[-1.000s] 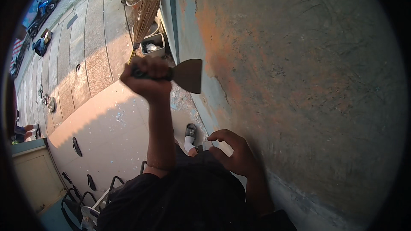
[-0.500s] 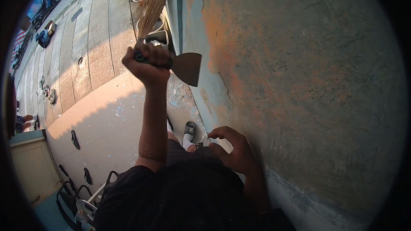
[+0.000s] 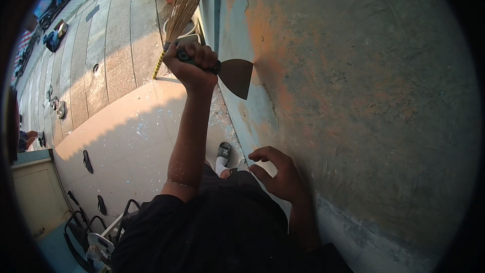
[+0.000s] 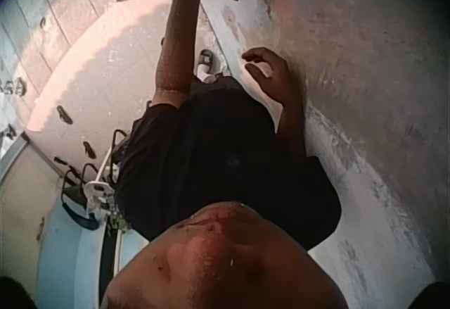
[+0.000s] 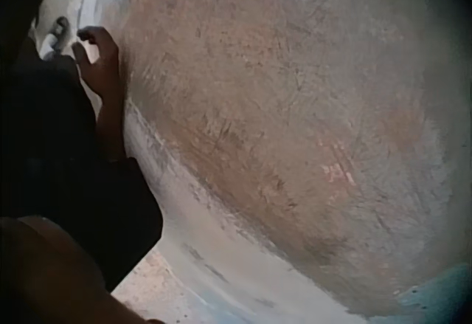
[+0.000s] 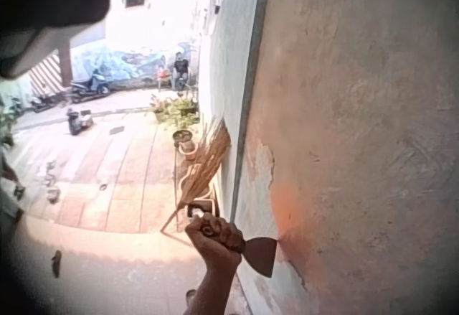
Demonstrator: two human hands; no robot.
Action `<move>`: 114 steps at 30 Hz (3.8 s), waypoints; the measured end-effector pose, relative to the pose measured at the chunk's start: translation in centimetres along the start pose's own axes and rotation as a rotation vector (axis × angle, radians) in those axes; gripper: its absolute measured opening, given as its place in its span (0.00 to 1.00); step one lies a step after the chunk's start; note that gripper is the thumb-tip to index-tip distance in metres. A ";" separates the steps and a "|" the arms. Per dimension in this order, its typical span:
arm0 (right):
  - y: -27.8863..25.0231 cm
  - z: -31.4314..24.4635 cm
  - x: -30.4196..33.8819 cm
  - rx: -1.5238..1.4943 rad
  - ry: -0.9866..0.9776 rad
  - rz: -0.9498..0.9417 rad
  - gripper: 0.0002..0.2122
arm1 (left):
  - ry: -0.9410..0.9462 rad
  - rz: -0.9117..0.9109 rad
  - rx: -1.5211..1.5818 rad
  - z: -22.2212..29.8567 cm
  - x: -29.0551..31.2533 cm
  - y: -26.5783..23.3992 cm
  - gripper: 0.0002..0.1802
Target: The person scrapes peeling paint from a wall using a putty knife.
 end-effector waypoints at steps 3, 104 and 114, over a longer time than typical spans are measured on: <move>-0.4 0.0 0.1 -0.002 -0.005 0.028 0.11 | 0.003 -0.084 -0.076 0.5 -0.5 0.7 0.24; 0.3 0.1 0.0 -0.007 0.040 0.000 0.12 | 0.184 -0.187 0.081 3.6 0.3 3.2 0.28; 0.1 0.4 -0.1 -0.038 0.037 -0.006 0.12 | 0.145 -0.063 0.081 2.6 -0.5 1.9 0.24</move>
Point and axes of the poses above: each hand's wrist, its own x-axis away from the middle knuckle, its own y-axis out of the palm, z = x × y, the point moved 2 cm from there along -x, towards the middle knuckle, and after that the axes turned 1 degree about -y, right-handed, at the moved point
